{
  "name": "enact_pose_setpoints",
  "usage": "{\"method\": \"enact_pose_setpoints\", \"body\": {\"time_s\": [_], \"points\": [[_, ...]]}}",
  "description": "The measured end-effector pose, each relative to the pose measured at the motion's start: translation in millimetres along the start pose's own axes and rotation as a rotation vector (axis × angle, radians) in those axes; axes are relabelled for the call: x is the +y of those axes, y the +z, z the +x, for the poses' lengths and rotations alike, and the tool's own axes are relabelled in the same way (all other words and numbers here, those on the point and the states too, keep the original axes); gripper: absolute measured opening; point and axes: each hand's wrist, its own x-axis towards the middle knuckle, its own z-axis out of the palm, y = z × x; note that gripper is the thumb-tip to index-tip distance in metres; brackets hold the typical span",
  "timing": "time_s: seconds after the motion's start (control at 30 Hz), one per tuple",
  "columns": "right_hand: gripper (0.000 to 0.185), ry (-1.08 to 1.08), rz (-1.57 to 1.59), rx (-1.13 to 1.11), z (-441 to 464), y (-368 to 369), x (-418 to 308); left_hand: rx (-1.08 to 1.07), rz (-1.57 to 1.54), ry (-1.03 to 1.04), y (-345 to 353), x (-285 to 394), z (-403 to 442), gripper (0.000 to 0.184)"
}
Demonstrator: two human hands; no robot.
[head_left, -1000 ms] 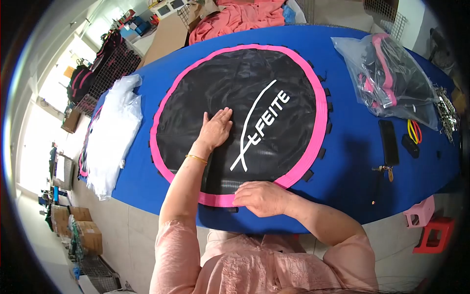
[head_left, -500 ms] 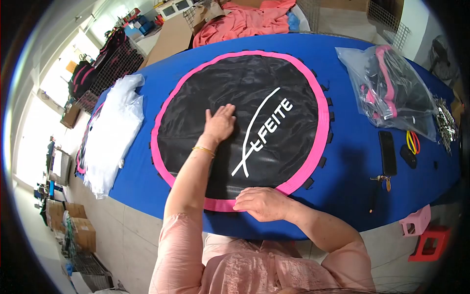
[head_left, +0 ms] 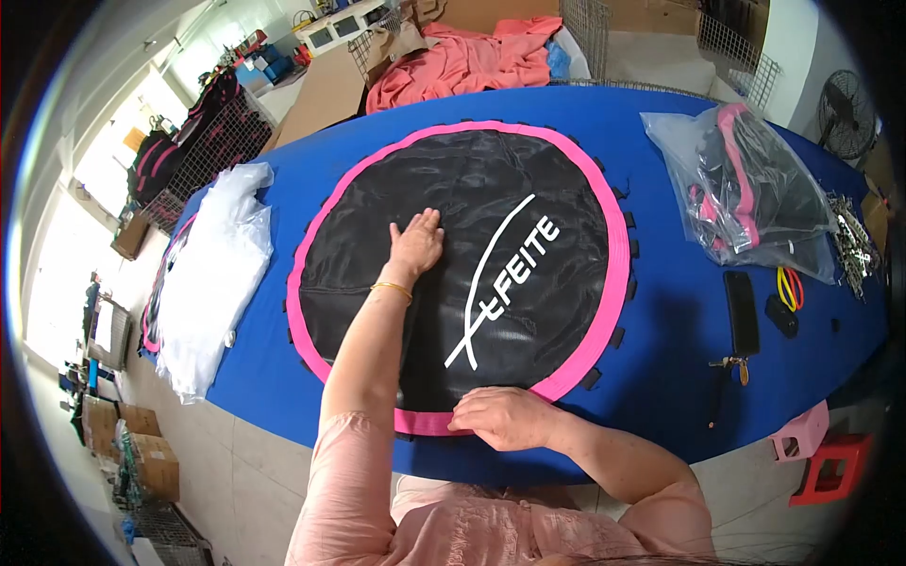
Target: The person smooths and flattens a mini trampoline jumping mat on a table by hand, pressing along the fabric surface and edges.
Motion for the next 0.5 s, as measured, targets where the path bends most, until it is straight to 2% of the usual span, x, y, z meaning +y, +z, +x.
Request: {"method": "enact_pose_setpoints", "body": {"time_s": [0.27, 0.5], "points": [[0.026, 0.042, 0.011, -0.072, -2.8, 2.0, 4.5, 0.058, 0.005, 0.118, 6.4, 62.9, 29.5, 0.058], [0.031, 0.059, -0.002, -0.088, -1.7, -2.7, 0.2, 0.106, 0.057, 0.106, 8.9, 43.0, 31.0, 0.057]]}}
